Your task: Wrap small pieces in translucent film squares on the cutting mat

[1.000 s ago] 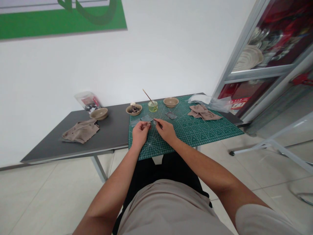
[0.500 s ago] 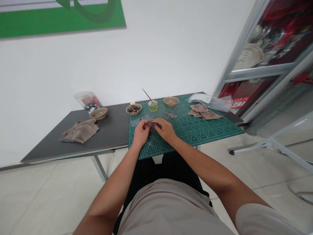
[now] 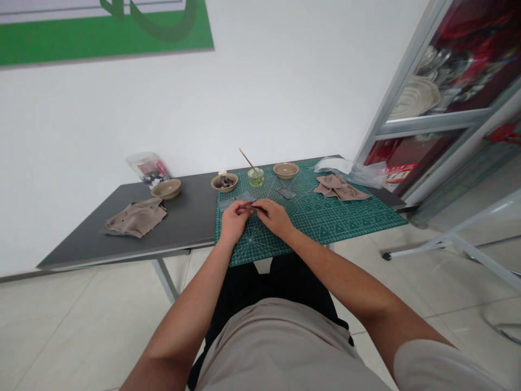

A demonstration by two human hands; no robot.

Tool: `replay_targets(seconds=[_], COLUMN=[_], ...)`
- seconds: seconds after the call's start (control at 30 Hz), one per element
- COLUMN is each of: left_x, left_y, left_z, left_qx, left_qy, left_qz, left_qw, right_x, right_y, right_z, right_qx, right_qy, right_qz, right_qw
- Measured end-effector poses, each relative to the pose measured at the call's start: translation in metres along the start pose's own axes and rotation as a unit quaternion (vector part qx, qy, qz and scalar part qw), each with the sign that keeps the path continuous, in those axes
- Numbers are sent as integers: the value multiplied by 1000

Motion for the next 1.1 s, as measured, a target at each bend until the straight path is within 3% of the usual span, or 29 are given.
replay_targets(seconds=[0.5,0.93,1.1], left_x=[-8,-4,-7], left_y=[-2,-2,-2], left_z=[-2,-1,-2], left_qx=[40,47,28], left_qy=[-2,23,17], left_qz=[119,59,84], left_qw=[992,997,996], right_x=[-5,-6,-5], right_y=[3,4,3], right_z=[1,1,0], right_qx=[-14,-4,20], right_qy=[-75,-61,-74], right_qz=[53,21,-15], right_qw=[996,998,997])
Point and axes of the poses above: each hand's wrist, its own z-axis towards the middle knuckle, its own y-axis out of the back of the hand, x = y × z, the point moved 2 cm from there along z, towards the middle knuckle, and after that the axes turned 3 degrees about -z, right-handed, at the moved point
